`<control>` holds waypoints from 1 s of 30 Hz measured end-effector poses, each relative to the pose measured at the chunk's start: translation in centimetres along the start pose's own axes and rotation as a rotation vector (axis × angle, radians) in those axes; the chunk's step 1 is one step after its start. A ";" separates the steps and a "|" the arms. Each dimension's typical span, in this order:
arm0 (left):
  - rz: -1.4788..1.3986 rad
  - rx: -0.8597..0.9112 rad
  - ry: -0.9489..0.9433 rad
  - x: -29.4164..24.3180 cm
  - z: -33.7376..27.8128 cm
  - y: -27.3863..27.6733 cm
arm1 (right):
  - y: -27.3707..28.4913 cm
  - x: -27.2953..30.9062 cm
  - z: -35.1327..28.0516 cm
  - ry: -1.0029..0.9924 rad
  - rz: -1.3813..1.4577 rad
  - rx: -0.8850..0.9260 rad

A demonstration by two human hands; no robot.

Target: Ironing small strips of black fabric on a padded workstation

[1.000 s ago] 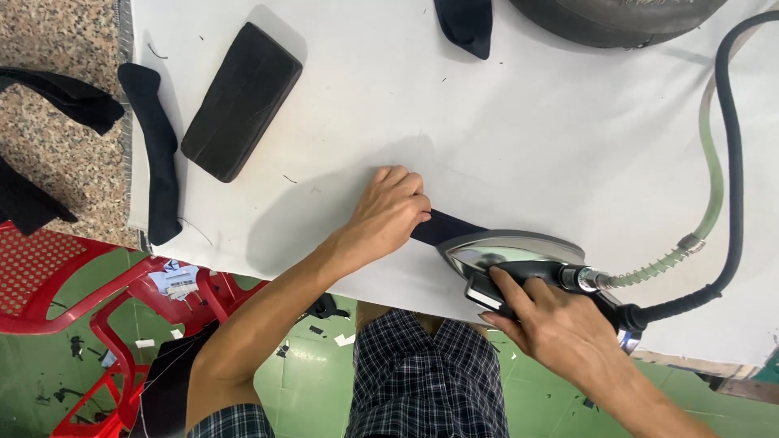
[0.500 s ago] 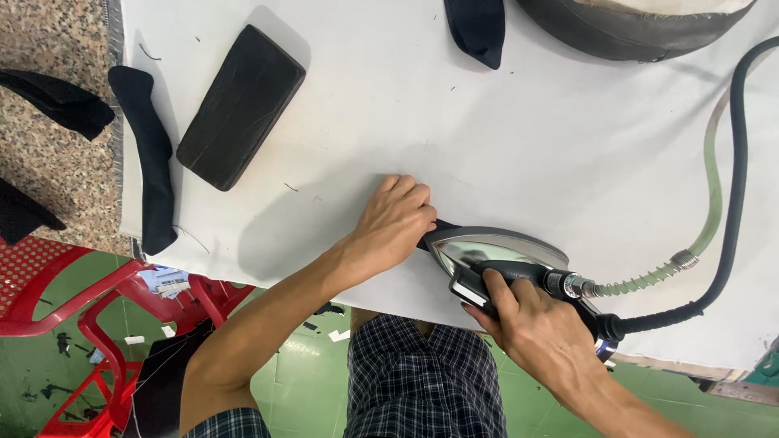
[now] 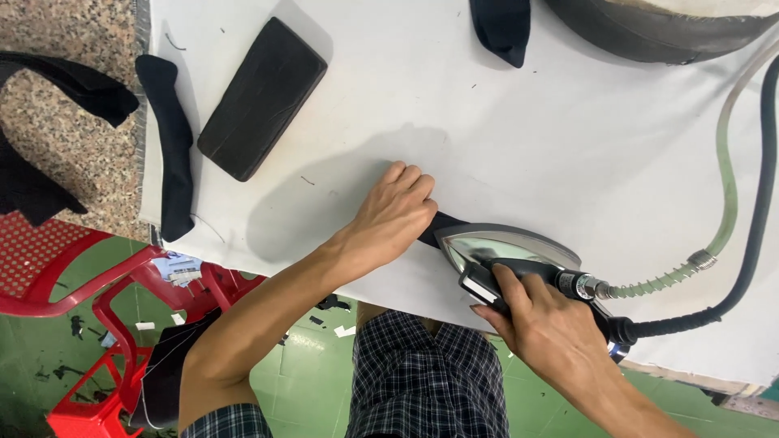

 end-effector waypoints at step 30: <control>0.095 0.080 -0.042 1.6 1.3 -0.9 | 0.4 3.8 2.0 0.081 -0.119 -0.118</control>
Point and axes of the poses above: each hand's wrist, its own z-axis towards the middle knuckle, its own y-axis out of the back of the hand, x = y × z, the point moved 10 cm from there along z, towards the middle knuckle, and after that the axes turned 7 degrees about -y, right-handed, at the moved point
